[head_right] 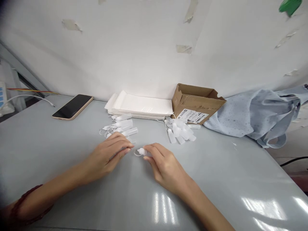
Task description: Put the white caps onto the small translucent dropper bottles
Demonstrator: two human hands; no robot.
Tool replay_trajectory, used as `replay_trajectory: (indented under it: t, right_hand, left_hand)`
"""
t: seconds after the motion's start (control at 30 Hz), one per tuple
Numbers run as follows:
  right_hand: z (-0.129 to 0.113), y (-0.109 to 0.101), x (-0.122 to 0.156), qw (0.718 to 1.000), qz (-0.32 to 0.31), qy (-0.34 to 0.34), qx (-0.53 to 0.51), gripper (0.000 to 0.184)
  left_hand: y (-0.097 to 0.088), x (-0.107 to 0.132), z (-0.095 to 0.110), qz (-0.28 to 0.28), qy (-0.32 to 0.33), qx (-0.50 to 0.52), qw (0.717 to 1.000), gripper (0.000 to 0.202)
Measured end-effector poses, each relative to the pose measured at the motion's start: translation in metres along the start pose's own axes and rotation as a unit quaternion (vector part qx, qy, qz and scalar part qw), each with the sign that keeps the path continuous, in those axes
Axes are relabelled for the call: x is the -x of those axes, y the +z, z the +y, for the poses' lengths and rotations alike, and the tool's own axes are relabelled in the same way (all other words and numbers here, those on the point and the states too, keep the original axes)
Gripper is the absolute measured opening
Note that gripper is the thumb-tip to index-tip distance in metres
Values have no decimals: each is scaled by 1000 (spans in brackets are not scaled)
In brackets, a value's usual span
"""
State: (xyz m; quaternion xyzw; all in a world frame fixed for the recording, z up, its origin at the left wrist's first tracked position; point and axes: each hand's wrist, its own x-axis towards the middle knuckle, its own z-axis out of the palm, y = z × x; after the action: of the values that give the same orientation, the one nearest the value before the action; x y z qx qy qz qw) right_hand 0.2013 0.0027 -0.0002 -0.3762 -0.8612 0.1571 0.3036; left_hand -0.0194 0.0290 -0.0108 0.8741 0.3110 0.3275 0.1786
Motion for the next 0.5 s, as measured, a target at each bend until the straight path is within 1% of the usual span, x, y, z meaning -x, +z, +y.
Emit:
replay_trajectory:
  t: [0.23, 0.5]
  right_hand:
    - [-1, 4, 1, 1000, 4, 7, -26, 22]
    - [-5, 6, 1, 999, 11, -10, -46, 25]
  left_hand:
    - [3, 2, 1, 3, 3, 25, 1000, 15]
    - [7, 5, 4, 27, 38, 48, 998, 15]
